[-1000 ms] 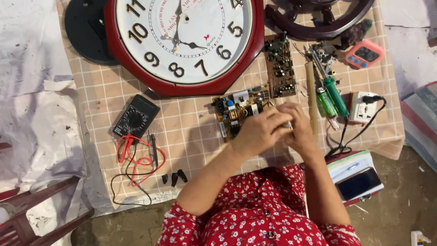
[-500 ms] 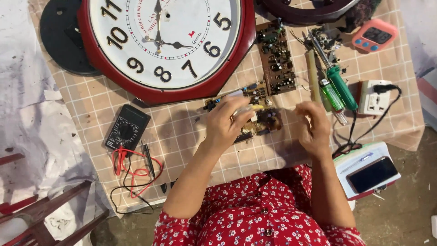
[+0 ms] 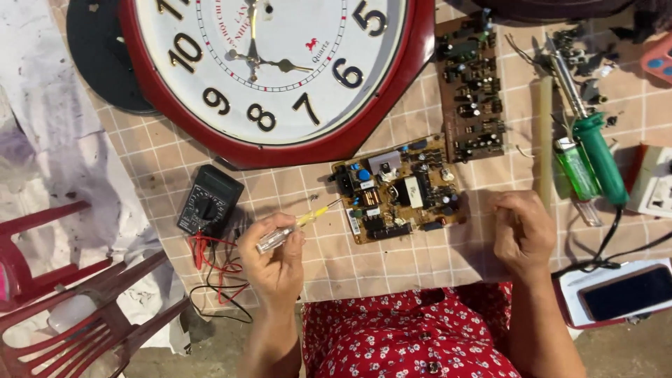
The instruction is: Testing electronic components on a circuit board using a multimeter and a small probe tool.
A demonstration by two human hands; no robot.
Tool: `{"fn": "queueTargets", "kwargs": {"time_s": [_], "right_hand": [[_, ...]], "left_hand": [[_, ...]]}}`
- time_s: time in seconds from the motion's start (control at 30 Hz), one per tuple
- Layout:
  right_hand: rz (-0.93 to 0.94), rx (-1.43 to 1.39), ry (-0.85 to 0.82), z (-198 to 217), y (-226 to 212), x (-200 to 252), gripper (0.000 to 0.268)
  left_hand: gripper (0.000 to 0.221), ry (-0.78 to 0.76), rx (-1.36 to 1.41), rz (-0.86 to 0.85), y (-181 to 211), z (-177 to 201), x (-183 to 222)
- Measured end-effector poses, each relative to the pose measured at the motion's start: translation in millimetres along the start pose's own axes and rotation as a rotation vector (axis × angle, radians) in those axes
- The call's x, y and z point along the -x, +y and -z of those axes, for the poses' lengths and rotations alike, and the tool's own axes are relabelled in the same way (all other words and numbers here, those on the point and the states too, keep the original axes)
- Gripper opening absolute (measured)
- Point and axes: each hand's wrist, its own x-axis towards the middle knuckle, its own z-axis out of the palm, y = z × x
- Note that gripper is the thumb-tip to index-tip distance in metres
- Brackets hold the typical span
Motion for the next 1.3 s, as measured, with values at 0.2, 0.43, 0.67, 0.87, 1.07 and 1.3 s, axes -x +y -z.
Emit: {"fn": "queueTargets", "kwargs": {"time_s": [0.2, 0.43, 0.67, 0.87, 1.07, 1.3], "right_hand": [[-0.024, 0.065, -0.020, -0.9, 11.0, 9.4, 0.017], [-0.010, 0.033, 0.040, -4.6, 16.8, 9.4, 0.013], [0.007, -0.115, 0.119, -5.4, 14.6, 0.9, 0.011], [0.006, -0.122, 0.135, -2.8, 5.4, -7.8, 0.010], [-0.026, -0.134, 0.138, -0.6, 1.3, -8.7, 0.010], [-0.031, -0.137, 0.132, -4.8, 15.6, 4.0, 0.010]], "left_hand": [[0.020, 0.014, 0.005, -0.085, -2.0, -23.1, -17.1], [0.017, -0.094, -0.162, -0.113, -9.8, -55.1, -22.8], [0.019, -0.124, -0.185, -0.197, -18.0, -66.5, -25.1], [0.021, -0.119, -0.198, -0.248, -19.8, -68.6, -19.7], [0.020, -0.161, -0.276, -0.307, -14.0, -69.6, -26.6], [0.018, -0.336, -0.224, -0.225, 4.9, -68.2, -32.4]]}}
